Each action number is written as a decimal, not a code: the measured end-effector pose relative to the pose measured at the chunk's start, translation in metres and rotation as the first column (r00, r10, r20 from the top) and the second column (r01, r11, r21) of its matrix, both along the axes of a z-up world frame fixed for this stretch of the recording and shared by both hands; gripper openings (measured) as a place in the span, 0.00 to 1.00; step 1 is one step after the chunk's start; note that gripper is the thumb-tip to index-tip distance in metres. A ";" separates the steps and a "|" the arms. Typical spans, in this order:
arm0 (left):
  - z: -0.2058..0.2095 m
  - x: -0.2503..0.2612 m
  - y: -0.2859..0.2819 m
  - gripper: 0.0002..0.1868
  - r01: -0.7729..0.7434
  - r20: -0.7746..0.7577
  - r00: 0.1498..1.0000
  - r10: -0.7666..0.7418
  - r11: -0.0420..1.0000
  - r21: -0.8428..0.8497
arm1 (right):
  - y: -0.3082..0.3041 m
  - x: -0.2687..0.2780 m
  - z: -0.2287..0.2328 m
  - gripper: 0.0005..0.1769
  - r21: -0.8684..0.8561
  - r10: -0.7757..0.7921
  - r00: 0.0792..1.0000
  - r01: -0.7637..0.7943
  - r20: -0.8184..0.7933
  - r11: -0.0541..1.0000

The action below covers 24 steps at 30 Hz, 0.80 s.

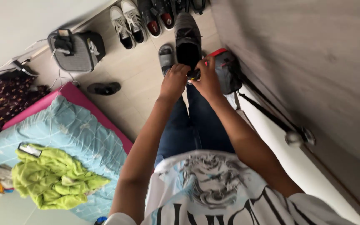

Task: The recorder takes several pairs of shoes from a storage area and examines them while sitting on a bed.

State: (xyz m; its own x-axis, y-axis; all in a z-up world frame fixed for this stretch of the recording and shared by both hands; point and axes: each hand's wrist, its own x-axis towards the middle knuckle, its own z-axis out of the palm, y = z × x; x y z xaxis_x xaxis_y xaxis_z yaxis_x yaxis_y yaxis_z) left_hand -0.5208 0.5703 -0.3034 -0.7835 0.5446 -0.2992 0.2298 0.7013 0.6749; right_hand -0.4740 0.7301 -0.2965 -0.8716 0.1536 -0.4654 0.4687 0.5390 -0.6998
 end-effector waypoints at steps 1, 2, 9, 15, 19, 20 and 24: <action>-0.022 -0.002 -0.001 0.15 -0.005 -0.056 0.998 0.005 1.000 -0.011 | -0.001 -0.007 -0.017 0.29 0.043 0.022 0.996 -0.019 -0.083 0.999; -0.043 -0.004 -0.003 0.15 -0.011 -0.112 0.994 0.008 1.000 -0.021 | -0.003 -0.014 -0.035 0.30 0.086 0.048 0.985 -0.034 -0.165 0.996; -0.139 -0.042 -0.007 0.16 -0.029 -0.027 0.999 0.028 1.000 -0.013 | 0.000 -0.051 -0.140 0.27 0.101 0.062 0.988 -0.048 -0.141 0.994; -0.215 -0.050 -0.006 0.22 0.110 -0.120 0.985 -0.121 0.990 -0.093 | 0.015 -0.078 -0.202 0.27 0.183 0.222 0.952 -0.184 -0.210 0.966; -0.250 -0.060 0.001 0.21 0.122 -0.220 0.965 -0.145 0.986 -0.114 | 0.022 -0.093 -0.235 0.26 0.249 0.329 0.931 -0.286 -0.156 0.925; -0.265 -0.059 0.004 0.18 0.122 -0.262 0.953 -0.152 0.984 -0.127 | 0.024 -0.097 -0.244 0.25 0.251 0.344 0.931 -0.307 -0.119 0.918; -0.286 -0.076 0.023 0.19 0.133 -0.245 0.957 -0.157 0.985 -0.112 | 0.039 -0.093 -0.295 0.27 0.246 0.316 0.930 -0.266 -0.189 0.932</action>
